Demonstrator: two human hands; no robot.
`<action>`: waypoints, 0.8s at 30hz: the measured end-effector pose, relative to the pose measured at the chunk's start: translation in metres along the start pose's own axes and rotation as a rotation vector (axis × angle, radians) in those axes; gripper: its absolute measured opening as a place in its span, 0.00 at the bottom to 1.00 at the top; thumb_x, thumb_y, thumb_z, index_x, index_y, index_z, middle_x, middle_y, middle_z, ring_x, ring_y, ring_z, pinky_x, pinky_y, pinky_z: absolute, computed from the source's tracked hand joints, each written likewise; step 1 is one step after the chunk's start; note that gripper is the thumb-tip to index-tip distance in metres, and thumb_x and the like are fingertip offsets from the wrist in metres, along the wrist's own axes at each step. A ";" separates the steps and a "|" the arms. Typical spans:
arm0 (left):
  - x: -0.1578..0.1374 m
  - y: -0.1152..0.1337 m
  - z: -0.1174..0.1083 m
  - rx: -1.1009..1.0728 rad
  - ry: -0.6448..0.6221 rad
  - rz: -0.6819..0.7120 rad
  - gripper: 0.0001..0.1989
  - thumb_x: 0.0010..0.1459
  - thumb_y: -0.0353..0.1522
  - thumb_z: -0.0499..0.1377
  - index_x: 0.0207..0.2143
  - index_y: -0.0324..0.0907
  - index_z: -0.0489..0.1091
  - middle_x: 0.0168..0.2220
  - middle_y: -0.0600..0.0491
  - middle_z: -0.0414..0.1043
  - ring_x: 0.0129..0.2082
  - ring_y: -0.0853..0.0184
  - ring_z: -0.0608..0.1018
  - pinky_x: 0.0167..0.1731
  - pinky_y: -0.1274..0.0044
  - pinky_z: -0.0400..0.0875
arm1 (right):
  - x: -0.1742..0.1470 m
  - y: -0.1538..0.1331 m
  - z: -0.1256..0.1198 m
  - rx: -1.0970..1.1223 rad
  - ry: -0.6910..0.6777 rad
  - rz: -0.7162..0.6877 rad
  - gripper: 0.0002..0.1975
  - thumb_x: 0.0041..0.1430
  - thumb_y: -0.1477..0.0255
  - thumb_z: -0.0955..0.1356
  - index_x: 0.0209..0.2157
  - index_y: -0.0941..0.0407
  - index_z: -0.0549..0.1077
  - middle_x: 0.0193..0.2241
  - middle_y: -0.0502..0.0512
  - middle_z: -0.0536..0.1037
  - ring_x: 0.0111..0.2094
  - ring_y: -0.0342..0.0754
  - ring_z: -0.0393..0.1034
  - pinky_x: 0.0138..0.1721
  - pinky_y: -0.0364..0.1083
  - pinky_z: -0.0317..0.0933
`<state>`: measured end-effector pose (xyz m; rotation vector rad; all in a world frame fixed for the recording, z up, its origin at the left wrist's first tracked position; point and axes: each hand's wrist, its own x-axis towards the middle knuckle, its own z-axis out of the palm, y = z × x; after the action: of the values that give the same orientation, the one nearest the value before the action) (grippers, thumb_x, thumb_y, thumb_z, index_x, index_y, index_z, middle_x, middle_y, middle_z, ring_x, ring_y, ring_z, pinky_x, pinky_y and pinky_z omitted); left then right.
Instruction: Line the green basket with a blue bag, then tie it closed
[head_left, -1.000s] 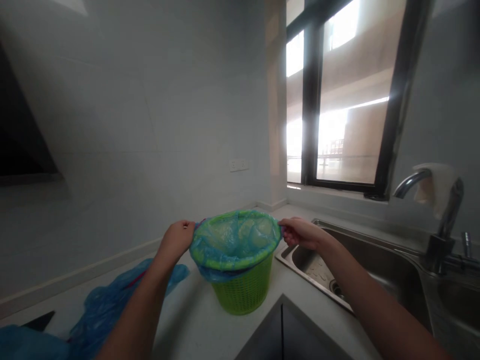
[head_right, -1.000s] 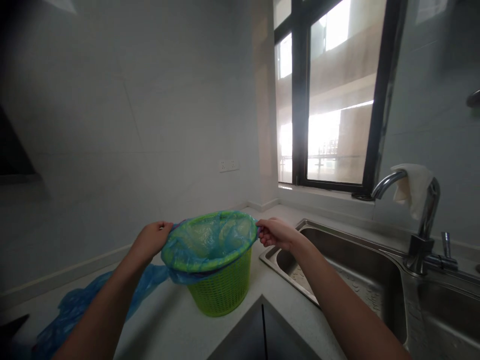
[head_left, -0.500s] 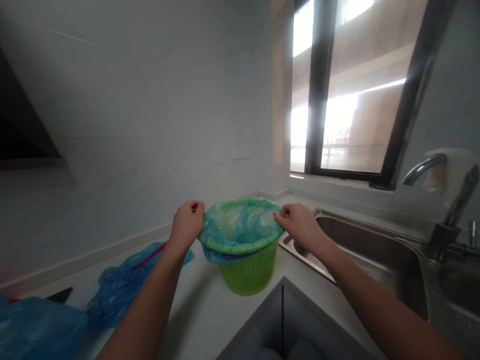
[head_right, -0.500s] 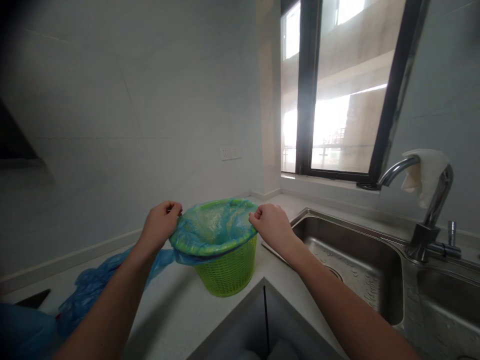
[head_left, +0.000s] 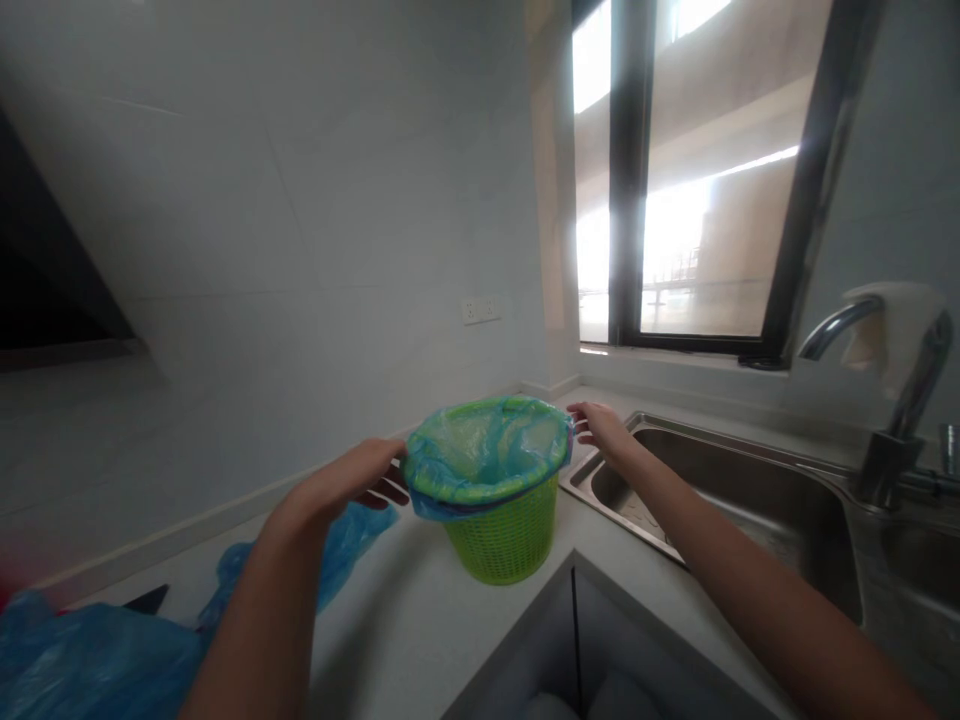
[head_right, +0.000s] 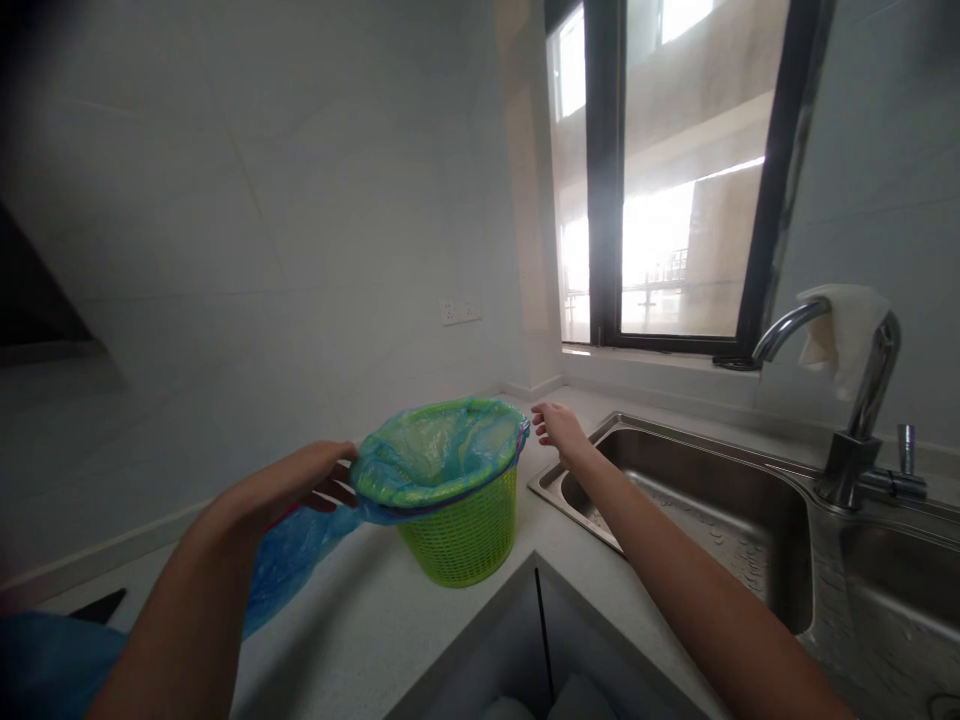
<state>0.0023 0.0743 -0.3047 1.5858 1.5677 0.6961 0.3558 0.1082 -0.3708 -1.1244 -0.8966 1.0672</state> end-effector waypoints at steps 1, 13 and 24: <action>-0.003 0.002 0.002 0.013 -0.059 0.002 0.18 0.44 0.45 0.58 0.28 0.40 0.75 0.32 0.40 0.78 0.31 0.52 0.80 0.29 0.70 0.73 | 0.003 0.007 0.001 0.021 -0.057 0.059 0.04 0.55 0.71 0.67 0.29 0.56 0.71 0.21 0.48 0.70 0.21 0.42 0.63 0.24 0.40 0.58; 0.022 -0.007 0.019 -0.102 0.054 0.092 0.18 0.47 0.47 0.60 0.30 0.42 0.73 0.19 0.55 0.62 0.17 0.67 0.66 0.17 0.77 0.62 | -0.003 -0.002 0.010 0.277 -0.280 0.309 0.11 0.65 0.73 0.64 0.28 0.59 0.72 0.20 0.51 0.74 0.22 0.42 0.68 0.31 0.42 0.69; 0.033 -0.014 0.000 -0.193 0.097 0.086 0.25 0.42 0.46 0.66 0.39 0.40 0.74 0.26 0.54 0.71 0.24 0.68 0.71 0.26 0.77 0.66 | -0.004 -0.009 0.002 0.136 0.012 -0.117 0.06 0.57 0.72 0.71 0.28 0.59 0.77 0.23 0.49 0.76 0.25 0.40 0.68 0.28 0.38 0.64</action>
<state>-0.0024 0.1062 -0.3216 1.5011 1.4592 0.9544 0.3544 0.1040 -0.3617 -0.9532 -0.8568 1.0092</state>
